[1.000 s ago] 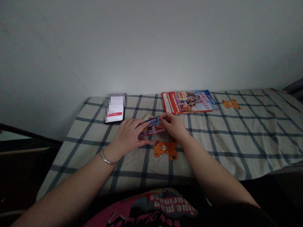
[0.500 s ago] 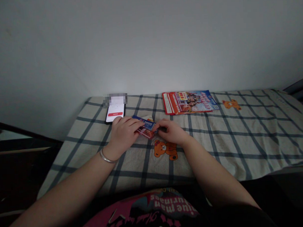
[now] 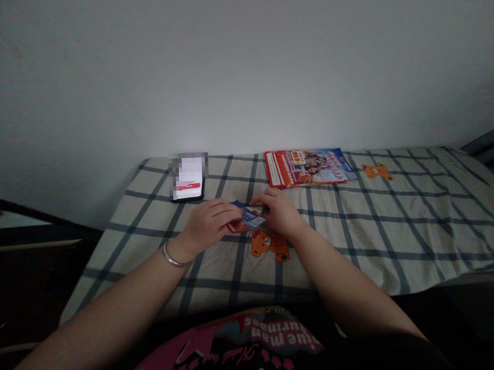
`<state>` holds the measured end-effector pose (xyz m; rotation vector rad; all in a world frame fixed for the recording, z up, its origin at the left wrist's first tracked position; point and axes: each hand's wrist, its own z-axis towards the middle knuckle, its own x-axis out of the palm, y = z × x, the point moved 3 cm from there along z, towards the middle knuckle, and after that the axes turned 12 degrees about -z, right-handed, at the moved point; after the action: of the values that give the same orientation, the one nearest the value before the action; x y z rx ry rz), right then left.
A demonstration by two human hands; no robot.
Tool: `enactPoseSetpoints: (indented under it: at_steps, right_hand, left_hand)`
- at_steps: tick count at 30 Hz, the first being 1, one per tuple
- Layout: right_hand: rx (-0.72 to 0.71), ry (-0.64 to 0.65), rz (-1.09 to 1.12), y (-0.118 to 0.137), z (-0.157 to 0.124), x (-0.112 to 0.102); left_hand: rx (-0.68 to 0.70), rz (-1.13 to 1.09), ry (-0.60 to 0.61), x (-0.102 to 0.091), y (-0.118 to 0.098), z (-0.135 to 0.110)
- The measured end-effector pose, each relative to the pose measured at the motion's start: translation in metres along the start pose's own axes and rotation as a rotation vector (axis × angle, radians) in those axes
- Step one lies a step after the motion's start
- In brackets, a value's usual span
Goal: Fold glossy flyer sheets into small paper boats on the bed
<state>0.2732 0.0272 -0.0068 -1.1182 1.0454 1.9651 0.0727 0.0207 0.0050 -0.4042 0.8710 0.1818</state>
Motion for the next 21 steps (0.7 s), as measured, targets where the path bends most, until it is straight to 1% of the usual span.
enactPoseSetpoints:
  at_steps: [3,5,8,10,12,14,17,21]
  right_hand:
    - [-0.001,-0.026,0.009,-0.005,0.000,0.003]
    - [-0.043,-0.070,0.095,-0.007,-0.001,0.005]
    - [-0.131,-0.130,0.175,-0.005,-0.002,0.004]
    - [-0.149,-0.148,0.115,-0.003,-0.003,0.000]
    - [-0.126,-0.148,-0.007,0.000,-0.003,-0.005]
    - [-0.106,-0.120,-0.152,0.004,-0.004,-0.009]
    - [-0.096,-0.095,-0.333,0.009,-0.006,-0.014]
    - [-0.096,-0.084,-0.434,0.015,-0.006,-0.016]
  left_hand:
    - [0.031,-0.098,-0.037,-0.001,0.000,-0.001]
    - [0.024,-0.173,-0.064,-0.002,0.001,-0.001]
    - [-0.010,-0.273,-0.061,-0.003,0.002,0.000]
    - [-0.045,-0.300,-0.067,-0.004,0.003,0.001]
    - [-0.057,-0.297,-0.087,-0.006,0.004,0.001]
    - [-0.041,-0.241,-0.111,-0.009,0.002,0.000]
    - [-0.004,-0.034,-0.160,-0.014,-0.005,0.000]
    - [0.062,0.150,-0.185,-0.017,-0.017,0.001]
